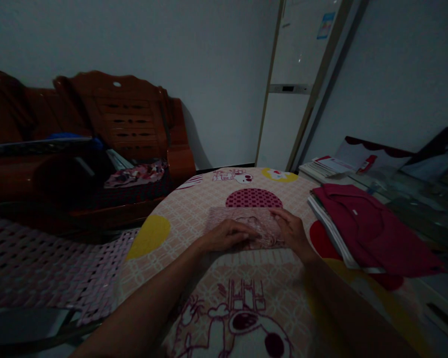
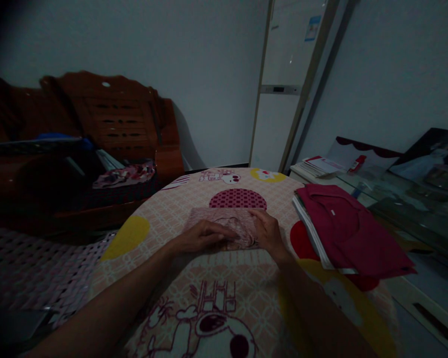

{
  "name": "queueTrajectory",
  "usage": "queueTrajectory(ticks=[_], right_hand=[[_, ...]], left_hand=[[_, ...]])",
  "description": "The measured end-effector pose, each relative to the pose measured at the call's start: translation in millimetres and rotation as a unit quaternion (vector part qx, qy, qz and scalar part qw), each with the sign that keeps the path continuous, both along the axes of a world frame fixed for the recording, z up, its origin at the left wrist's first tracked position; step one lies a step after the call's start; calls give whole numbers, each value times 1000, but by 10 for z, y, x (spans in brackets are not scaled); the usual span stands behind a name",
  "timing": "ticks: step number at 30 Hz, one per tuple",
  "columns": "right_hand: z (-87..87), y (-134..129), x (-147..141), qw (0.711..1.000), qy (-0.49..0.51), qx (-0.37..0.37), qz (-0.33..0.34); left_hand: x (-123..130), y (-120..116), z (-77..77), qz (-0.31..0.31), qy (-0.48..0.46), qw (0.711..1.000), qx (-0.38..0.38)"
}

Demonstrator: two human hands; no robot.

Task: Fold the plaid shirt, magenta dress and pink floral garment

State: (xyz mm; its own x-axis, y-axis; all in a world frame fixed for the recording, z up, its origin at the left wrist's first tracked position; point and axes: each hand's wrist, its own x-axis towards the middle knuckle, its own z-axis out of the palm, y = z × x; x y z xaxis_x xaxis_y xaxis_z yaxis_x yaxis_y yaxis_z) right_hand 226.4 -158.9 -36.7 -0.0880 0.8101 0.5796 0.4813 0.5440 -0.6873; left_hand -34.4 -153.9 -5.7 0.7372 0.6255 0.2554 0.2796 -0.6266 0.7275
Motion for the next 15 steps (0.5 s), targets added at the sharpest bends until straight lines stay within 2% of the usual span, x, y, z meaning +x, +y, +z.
queueTrajectory(ticks=[3,5,7,10,15], right_hand=[[-166,113,21,991,-131,24,-5],[-272,138,5,970,-242,29,16],[-337,131,-23,943,-331,34,27],[-354,97,-53,924,-379,46,5],[-352,44,-57,915,-398,59,-6]], left_hand=[[-145,188,-84,93,-4,993,71],[-230,308,-195,128,65,981,134],[-275,373,-306,123,161,965,169],[-269,364,-388,120,241,945,186],[-215,281,-342,148,230,937,218]])
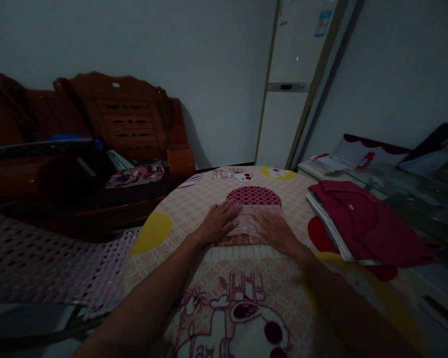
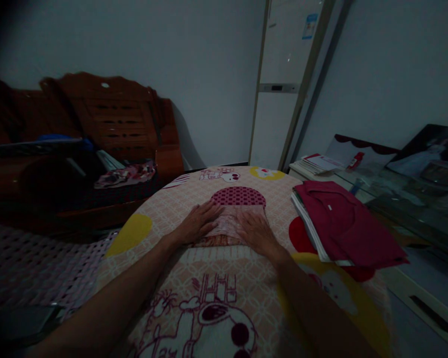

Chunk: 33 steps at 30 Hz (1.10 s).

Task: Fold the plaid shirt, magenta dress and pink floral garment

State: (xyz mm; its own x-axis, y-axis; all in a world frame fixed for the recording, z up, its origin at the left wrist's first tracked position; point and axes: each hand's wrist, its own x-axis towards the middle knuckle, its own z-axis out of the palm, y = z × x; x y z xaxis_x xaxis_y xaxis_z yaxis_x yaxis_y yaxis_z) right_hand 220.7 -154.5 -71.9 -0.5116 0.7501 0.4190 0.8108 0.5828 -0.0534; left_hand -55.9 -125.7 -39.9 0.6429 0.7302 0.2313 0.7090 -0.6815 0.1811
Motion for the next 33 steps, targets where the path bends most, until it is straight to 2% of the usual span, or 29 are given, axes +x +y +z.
queueTrajectory(ticks=[5,8,11,13,17,20,22,23,26,28,30,33], right_hand=[[-13,-12,-14,1000,-14,-7,-6],[1,-21,-27,1000,-20,-11,-10],[7,-36,-42,1000,-22,-8,-17],[8,-30,-47,1000,-12,-2,-17],[82,-11,-24,997,79,-20,12],[253,-177,8,969,219,-112,19],[398,-479,37,937,306,-169,-8],[464,-695,58,926,335,-170,-29],[567,-1562,171,920,352,-67,-160],[516,-2259,283,911,317,-16,-263],[392,-2985,379,894,290,1,-343],[235,-3977,368,839,298,-50,-452]], left_hand=[[-11,11,-48,-21,40,999,-11],[5,36,-42,-17,31,999,-7],[153,79,22,-10,-13,1000,7],[322,106,42,-32,-37,999,14],[597,109,-39,-60,5,998,1],[627,87,-104,-63,37,997,1],[604,81,-108,-65,40,997,4],[593,80,-101,-64,42,997,7],[579,84,-76,-67,66,995,21],[568,93,-75,-73,80,993,40],[545,116,-91,-84,89,991,61],[505,173,-131,-135,120,981,77]])
